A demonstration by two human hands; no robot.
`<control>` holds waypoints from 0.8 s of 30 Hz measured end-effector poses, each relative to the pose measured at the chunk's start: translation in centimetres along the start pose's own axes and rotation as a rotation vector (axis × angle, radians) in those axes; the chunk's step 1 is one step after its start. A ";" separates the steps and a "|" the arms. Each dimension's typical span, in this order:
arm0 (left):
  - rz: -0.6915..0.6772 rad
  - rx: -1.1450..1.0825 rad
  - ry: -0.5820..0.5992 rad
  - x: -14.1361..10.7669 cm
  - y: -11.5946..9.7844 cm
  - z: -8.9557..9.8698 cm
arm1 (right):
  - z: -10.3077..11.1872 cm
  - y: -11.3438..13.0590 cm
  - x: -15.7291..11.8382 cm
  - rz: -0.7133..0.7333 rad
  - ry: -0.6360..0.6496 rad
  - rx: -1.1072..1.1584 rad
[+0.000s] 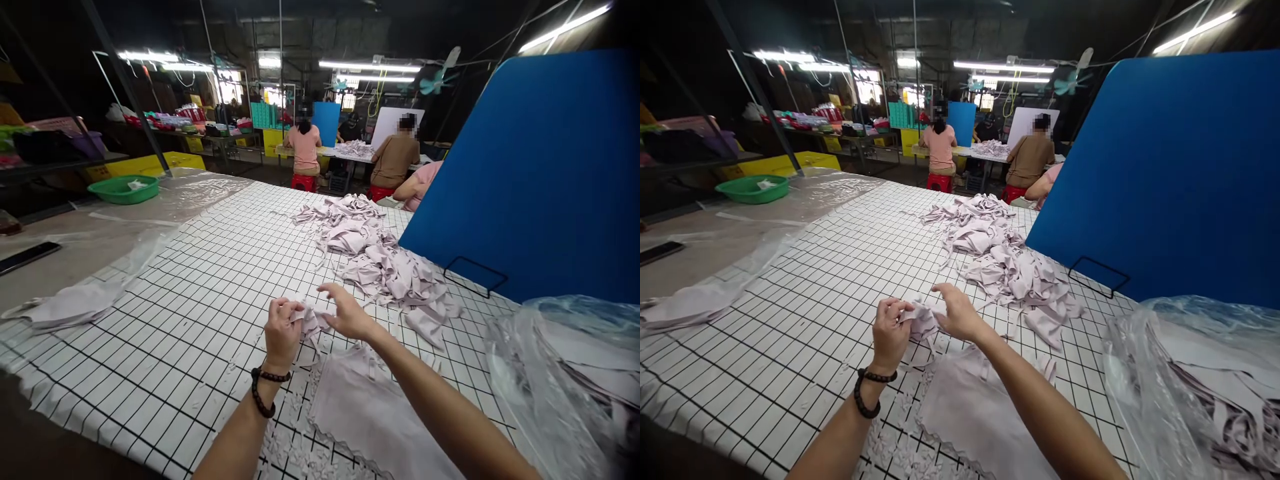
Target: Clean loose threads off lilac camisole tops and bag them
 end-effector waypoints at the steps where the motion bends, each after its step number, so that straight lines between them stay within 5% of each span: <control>1: 0.005 -0.014 -0.014 0.1 0.0 0.3 | -1.1 0.4 0.8 0.020 0.030 0.002; 4: 0.035 -0.023 -0.097 0.7 0.9 2.0 | -4.1 -0.5 3.2 -0.100 0.134 -0.017; 7: 0.041 0.030 -0.229 1.5 2.2 4.4 | -4.0 -2.5 5.0 -0.229 0.093 -0.048; 15: 0.061 0.168 -0.341 3.0 2.8 6.3 | 5.7 -3.5 5.8 -0.287 -0.461 -0.391; 19: 0.210 0.277 -0.283 4.4 4.2 6.7 | 6.6 -7.1 4.9 -0.547 -0.319 -0.308; 24: 0.617 0.181 -0.049 5.3 9.7 5.8 | 5.7 -10.3 3.9 -0.697 -0.121 -0.045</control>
Point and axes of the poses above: each hand's wrist, its own x-axis towards the middle knuckle, its own z-axis out of the back of the hand, y = z × x, the point moved 7 cm from there along x, towards the middle knuckle, and after that the axes turned 4 degrees about -y, right-handed, at the moved point
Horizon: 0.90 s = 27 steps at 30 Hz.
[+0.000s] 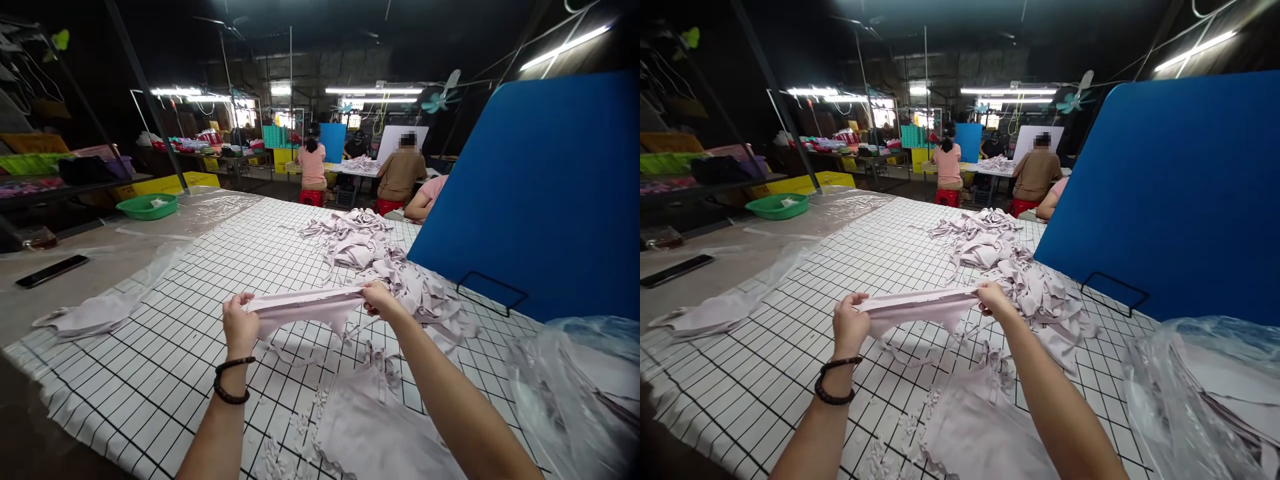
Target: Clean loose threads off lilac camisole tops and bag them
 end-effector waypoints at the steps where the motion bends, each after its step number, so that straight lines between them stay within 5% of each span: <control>1: 0.081 -0.070 0.070 0.3 0.7 -0.8 | 0.2 -0.1 0.0 0.006 -0.011 -0.022; 5: 0.195 -0.200 0.188 0.8 1.7 -3.0 | 1.3 0.6 -0.4 0.054 -0.116 -0.098; 10: 0.053 -0.058 0.226 -0.5 1.6 -3.3 | 0.1 1.3 -3.0 0.266 -0.152 -0.258; 12: -0.034 0.082 0.400 -2.0 2.4 -3.3 | -1.6 0.2 -4.7 0.363 -0.010 -0.340; 15: -0.095 0.329 0.767 -4.6 4.6 -2.6 | -4.2 -2.2 -7.0 0.435 0.364 -0.321; 17: -0.131 0.380 0.913 -5.4 5.3 -1.8 | -4.5 -3.0 -7.0 0.409 0.457 -0.227; 19: -0.144 0.378 0.870 -4.5 5.2 -1.5 | -4.1 -3.0 -5.4 0.335 0.353 -0.142; 22: -0.073 0.427 0.646 -2.1 5.2 -2.5 | -4.7 -2.7 -2.5 0.182 0.169 -0.116; 27: -0.033 0.452 0.541 -0.7 6.3 -6.1 | -8.4 -2.7 0.0 -0.001 0.192 -0.051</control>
Point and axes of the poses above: each hand's wrist, its own x-axis towards the middle knuckle, its own z-axis out of the back of the hand, y = z × x, the point moved 7 cm from there along x, towards the middle knuckle, and after that the axes turned 4 degrees about -y, right-handed, at the moved point
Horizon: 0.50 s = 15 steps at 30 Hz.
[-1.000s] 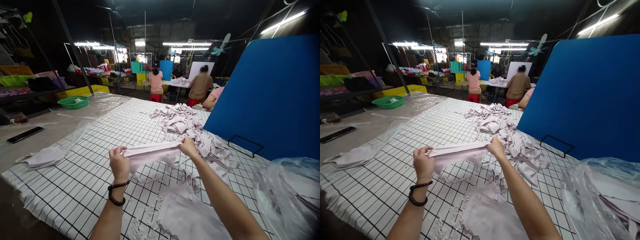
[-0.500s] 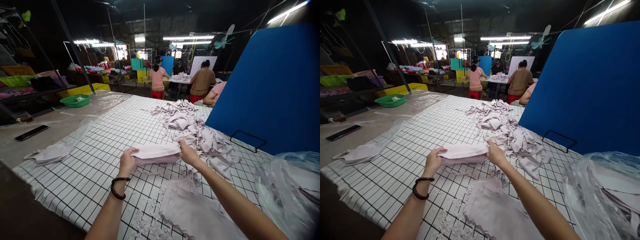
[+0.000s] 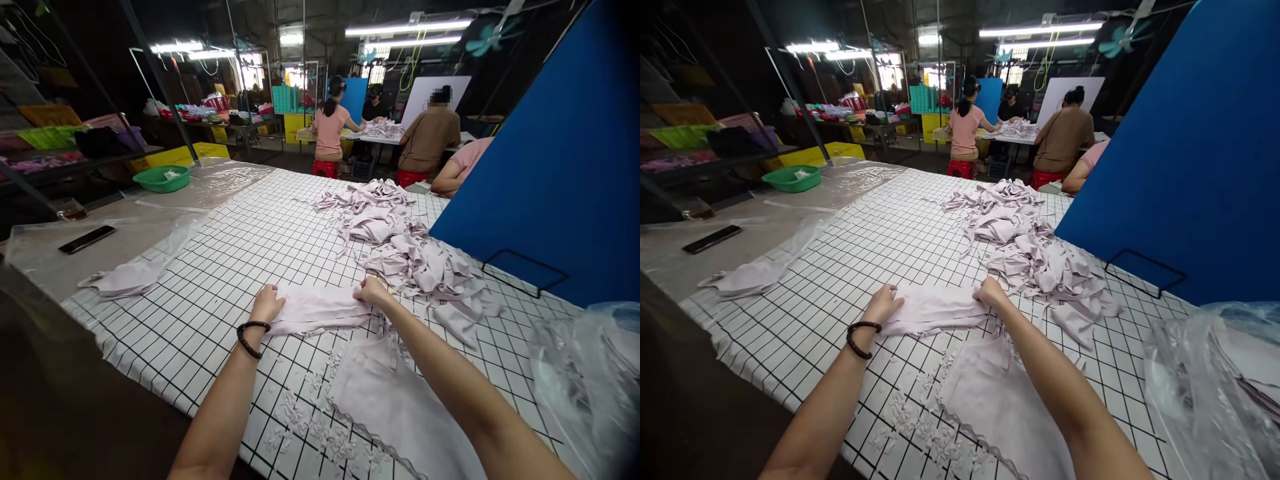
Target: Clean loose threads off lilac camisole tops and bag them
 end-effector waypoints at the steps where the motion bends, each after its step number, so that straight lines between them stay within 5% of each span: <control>1: 0.000 -0.008 -0.008 0.2 0.2 -0.3 | -0.5 -0.1 0.2 -0.013 0.037 0.035; 12: -0.117 -0.138 -0.126 1.0 -0.6 1.1 | 3.2 1.0 -3.2 0.189 0.321 0.721; 15: -0.107 -0.145 -0.120 1.5 -0.5 0.7 | 3.3 0.0 -2.8 0.123 0.213 0.727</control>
Point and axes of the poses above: each hand's wrist, its own x-axis towards the middle knuckle, its own z-axis out of the back of the hand, y = z × x, the point moved 7 cm from there along x, towards the middle knuckle, and after that the axes turned 4 degrees about -y, right-handed, at the moved point
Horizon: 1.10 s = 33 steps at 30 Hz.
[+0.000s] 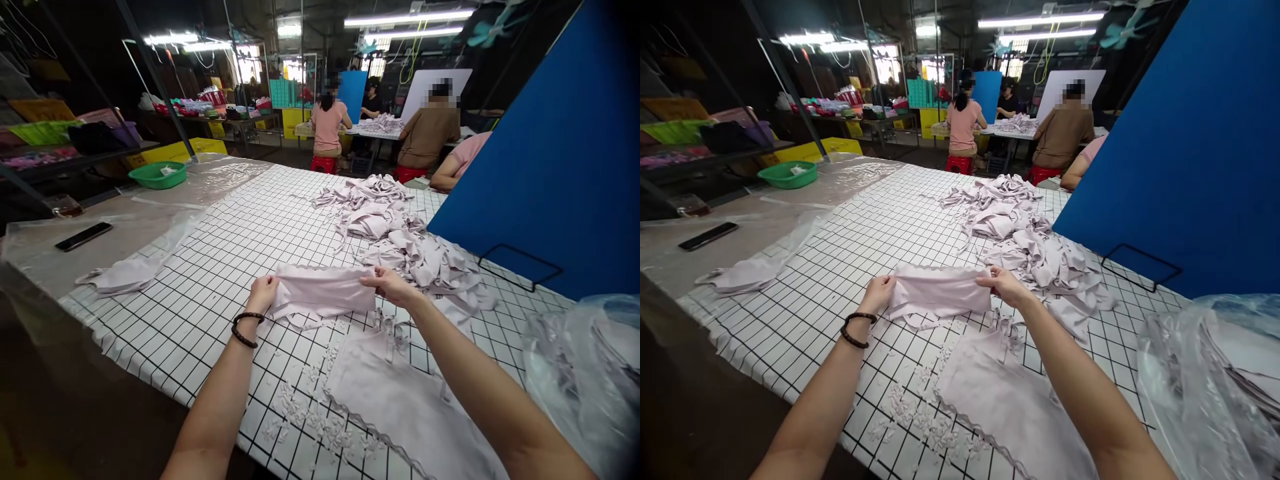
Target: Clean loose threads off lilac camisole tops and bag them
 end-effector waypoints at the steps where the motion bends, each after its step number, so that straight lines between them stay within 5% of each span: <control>1: 0.009 0.004 0.002 0.1 0.3 -0.1 | 0.4 -0.3 0.2 -0.009 -0.073 -0.036; 3: 0.031 0.017 -0.003 0.3 1.0 -0.2 | 1.0 -1.0 0.6 -0.022 -0.179 -0.112; 9: 0.107 0.043 -0.067 0.0 2.3 0.5 | 0.5 -2.9 0.7 -0.060 -0.200 -0.325; 18: 0.054 0.005 -0.096 -1.4 -1.6 0.5 | -2.1 -3.1 2.9 -0.088 -0.328 -0.531; 21: 0.051 -0.256 -0.046 -2.8 -3.9 0.3 | -4.4 -1.8 2.7 -0.064 -0.289 -0.509; 27: 0.069 -0.848 0.328 -7.2 -9.1 -3.8 | -11.4 1.8 -2.5 0.195 -0.128 -0.410; 30: 0.206 -1.221 0.311 -8.5 -8.6 -4.4 | -14.3 2.4 -4.7 0.242 0.148 -0.231; 33: 0.300 -1.300 0.235 -9.5 -6.4 -3.3 | -13.1 2.8 -4.0 0.228 0.104 -0.129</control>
Point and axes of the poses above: each hand's wrist, its own x-axis towards the middle knuckle, its own z-axis out of the back of the hand, y = z × x, the point moved 7 cm from there along x, towards the middle knuckle, and after that the axes turned 4 degrees about -y, right-handed, at the moved point
